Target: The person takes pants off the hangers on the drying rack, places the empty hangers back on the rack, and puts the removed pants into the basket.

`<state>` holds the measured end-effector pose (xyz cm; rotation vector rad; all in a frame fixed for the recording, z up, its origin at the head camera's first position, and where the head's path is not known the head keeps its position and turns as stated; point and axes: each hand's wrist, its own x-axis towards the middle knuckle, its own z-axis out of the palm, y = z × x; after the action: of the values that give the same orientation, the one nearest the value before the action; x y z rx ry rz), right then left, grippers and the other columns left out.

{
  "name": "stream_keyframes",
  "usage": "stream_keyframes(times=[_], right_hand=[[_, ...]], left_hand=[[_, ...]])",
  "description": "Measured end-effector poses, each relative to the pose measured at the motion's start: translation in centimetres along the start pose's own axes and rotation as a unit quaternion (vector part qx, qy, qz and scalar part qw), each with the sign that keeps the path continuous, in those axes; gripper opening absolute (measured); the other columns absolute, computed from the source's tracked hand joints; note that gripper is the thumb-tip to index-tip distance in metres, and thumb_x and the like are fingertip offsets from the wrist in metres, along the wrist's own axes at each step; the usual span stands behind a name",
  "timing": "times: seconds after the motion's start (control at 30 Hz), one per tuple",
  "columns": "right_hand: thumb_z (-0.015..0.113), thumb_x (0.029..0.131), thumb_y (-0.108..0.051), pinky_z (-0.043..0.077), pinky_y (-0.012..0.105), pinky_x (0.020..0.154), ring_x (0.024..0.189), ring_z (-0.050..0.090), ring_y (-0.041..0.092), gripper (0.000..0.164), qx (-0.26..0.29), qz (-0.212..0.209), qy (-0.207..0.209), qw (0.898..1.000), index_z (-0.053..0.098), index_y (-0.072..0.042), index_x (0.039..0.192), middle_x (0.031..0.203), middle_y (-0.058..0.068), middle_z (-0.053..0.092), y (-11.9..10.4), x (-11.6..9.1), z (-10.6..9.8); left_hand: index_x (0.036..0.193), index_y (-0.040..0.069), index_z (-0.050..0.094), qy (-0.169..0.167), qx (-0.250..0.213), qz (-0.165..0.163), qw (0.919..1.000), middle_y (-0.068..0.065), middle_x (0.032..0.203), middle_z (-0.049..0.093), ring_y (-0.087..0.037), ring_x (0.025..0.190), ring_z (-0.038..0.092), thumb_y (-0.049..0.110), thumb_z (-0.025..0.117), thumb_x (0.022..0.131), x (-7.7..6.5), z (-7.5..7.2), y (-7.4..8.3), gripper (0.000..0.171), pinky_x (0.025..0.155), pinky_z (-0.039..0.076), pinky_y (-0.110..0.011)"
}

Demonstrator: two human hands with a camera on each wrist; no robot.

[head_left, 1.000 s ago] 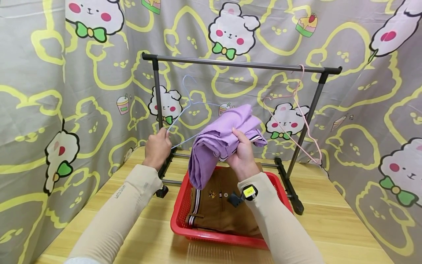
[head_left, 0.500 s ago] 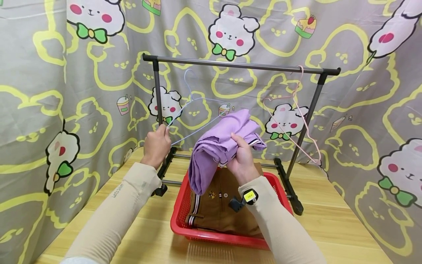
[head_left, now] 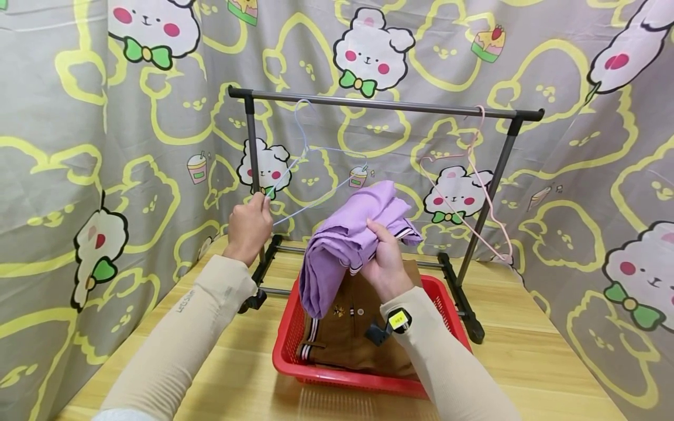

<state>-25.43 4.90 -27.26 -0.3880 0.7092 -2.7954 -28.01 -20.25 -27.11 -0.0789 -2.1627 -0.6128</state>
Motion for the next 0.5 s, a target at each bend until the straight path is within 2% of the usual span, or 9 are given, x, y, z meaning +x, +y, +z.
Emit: stream_keyframes(times=[0.2, 0.5], right_hand=[[0.034, 0.103, -0.009, 0.051, 0.027, 0.084, 0.090, 0.065, 0.017, 0.014, 0.002, 0.007, -0.006, 1.000, 0.044, -0.004, 0.110, 0.100, 0.006, 0.065, 0.23, -0.07, -0.34], [0.034, 0.103, -0.009, 0.049, 0.027, 0.087, 0.092, 0.063, 0.015, 0.013, -0.004, 0.015, -0.002, 1.000, 0.043, -0.005, 0.111, 0.102, 0.005, 0.062, 0.58, -0.14, -0.84]], left_hand=[[0.084, 0.002, 0.052, 0.017, -0.009, 0.012, 0.9997, -0.013, 0.056, 0.048, -0.036, 0.046, 0.049, 0.018, 0.049, 0.102, 0.26, -0.06, 0.26, 0.025, 0.045, 0.038, -0.044], [0.083, 0.002, 0.052, 0.037, -0.020, 0.015, 0.9990, -0.014, 0.055, 0.047, -0.038, 0.047, 0.049, 0.020, 0.048, 0.103, 0.71, 0.04, 0.54, 0.027, 0.047, 0.039, -0.046]])
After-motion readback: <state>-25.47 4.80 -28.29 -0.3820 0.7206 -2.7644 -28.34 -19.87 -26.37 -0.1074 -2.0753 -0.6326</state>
